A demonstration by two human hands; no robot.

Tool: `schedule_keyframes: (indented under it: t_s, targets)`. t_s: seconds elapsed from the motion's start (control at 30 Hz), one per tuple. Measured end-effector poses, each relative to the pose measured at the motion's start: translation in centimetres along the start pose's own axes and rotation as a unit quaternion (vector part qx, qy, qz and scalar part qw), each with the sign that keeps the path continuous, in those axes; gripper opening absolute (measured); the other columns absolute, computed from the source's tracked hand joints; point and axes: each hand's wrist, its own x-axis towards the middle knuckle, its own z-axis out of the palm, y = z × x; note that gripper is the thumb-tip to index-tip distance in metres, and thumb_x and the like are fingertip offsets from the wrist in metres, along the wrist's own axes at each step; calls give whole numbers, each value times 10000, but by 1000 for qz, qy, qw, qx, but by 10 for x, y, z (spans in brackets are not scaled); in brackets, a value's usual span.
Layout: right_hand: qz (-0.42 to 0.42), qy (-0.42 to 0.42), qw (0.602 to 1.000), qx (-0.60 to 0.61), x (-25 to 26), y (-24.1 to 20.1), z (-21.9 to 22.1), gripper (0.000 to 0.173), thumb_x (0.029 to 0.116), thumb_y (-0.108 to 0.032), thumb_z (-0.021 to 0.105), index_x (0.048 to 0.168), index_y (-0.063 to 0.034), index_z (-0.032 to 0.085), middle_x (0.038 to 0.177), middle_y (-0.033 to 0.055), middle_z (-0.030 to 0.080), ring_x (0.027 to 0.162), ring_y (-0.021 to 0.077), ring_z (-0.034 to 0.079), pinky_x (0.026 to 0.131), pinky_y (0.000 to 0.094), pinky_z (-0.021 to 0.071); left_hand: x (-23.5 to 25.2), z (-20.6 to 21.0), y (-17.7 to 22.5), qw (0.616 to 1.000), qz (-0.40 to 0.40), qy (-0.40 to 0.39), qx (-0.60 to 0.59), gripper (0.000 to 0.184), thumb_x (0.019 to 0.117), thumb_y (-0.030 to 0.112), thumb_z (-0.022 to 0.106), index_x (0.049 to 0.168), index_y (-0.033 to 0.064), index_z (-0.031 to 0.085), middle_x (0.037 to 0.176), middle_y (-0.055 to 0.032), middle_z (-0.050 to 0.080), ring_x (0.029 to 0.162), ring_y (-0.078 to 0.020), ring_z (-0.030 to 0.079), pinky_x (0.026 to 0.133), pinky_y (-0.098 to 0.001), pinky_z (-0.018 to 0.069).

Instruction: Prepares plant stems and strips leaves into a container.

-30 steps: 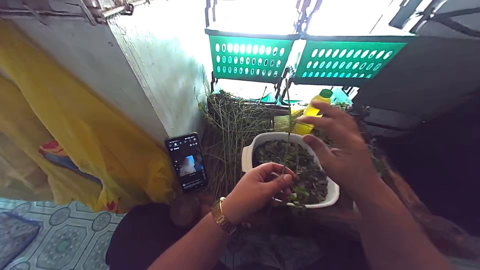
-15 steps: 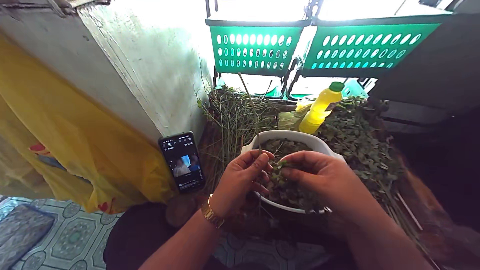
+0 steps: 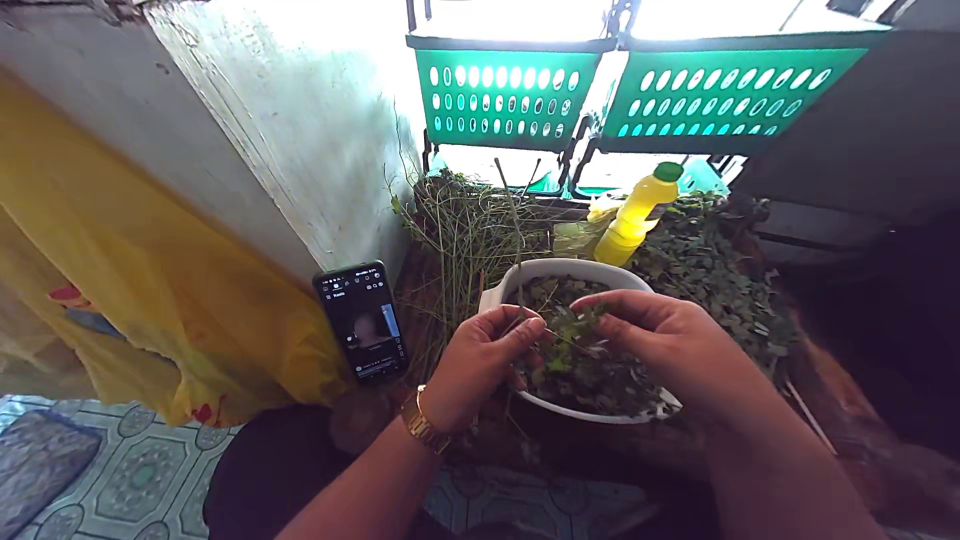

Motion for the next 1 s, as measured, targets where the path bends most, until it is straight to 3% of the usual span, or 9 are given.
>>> schedule_keyframes:
  t_s: [0.13, 0.2, 0.27, 0.37, 0.43, 0.5, 0.63, 0.87, 1.0]
  targets:
    - [-46, 18, 999, -7, -1, 0, 2, 221, 1049, -248, 561, 1171, -218, 743, 1060, -37, 747, 963, 126, 708, 838, 339, 601, 1, 1, -1, 1000, -8, -4, 7, 185, 1054, 180, 574, 1155, 63, 675, 1001, -93, 751, 670, -102, 679, 505, -190, 517]
    - [-78, -11, 997, -2, -3, -1, 5, 262, 1033, -381, 584, 1180, -233, 742, 1070, -56, 749, 947, 99, 708, 802, 279, 599, 0, 1, -2, 1000, -5, -7, 15, 181, 1056, 186, 570, 1154, 70, 669, 990, -86, 749, 653, -88, 668, 492, -174, 500]
    - [-97, -30, 995, -4, -5, -1, 8, 339, 993, -486, 615, 1200, -243, 732, 1086, -72, 748, 942, 74, 703, 765, 231, 585, -1, 1, -2, 1000, 1, -11, 28, 173, 1058, 190, 570, 1152, 77, 661, 973, -76, 745, 628, -78, 648, 476, -163, 476]
    - [-120, -60, 991, -8, -3, 3, 9, 498, 896, -542, 711, 1268, -211, 699, 1140, -46, 742, 1042, 114, 708, 869, 283, 608, 0, 2, -4, 999, 2, -11, 41, 163, 1043, 189, 597, 1143, 79, 665, 929, -63, 737, 601, -73, 628, 463, -164, 466]
    - [-126, -69, 989, -26, -4, 4, 9, 584, 807, -560, 789, 1272, -221, 691, 1109, -65, 737, 1016, 99, 703, 844, 273, 609, 1, 2, -5, 999, 5, -14, 48, 162, 1041, 195, 603, 1142, 87, 670, 914, -66, 732, 578, -70, 607, 452, -161, 446]
    - [-132, -71, 988, -36, -6, 4, 10, 464, 803, -405, 841, 1211, -229, 709, 1036, -70, 732, 927, 86, 703, 779, 255, 614, 1, 2, -7, 998, 9, -16, 52, 164, 1038, 195, 611, 1146, 91, 678, 866, -71, 702, 554, -73, 566, 445, -162, 419]
    - [-114, -53, 992, -19, -6, 0, 10, 122, 924, -145, 742, 1038, -180, 769, 892, -31, 751, 747, 96, 704, 650, 237, 603, -1, 1, -7, 998, 18, -26, 52, 129, 1018, 174, 645, 1114, 100, 689, 781, -55, 652, 527, -54, 504, 458, -158, 395]
    - [-106, -57, 993, 5, -5, -1, 5, 138, 968, -90, 675, 1054, -134, 773, 913, 6, 757, 784, 122, 717, 702, 249, 618, 0, 0, -8, 998, 24, -42, 35, 102, 1006, 142, 658, 1089, 96, 695, 852, -58, 706, 527, -34, 465, 452, -157, 328]
    - [-127, -84, 988, 8, -6, 1, 3, 119, 966, -210, 686, 1043, -158, 761, 902, -14, 743, 755, 101, 693, 653, 222, 589, 0, 1, -8, 998, 26, -44, 30, 103, 997, 137, 670, 1085, 90, 698, 776, -45, 662, 510, -30, 440, 448, -155, 323]
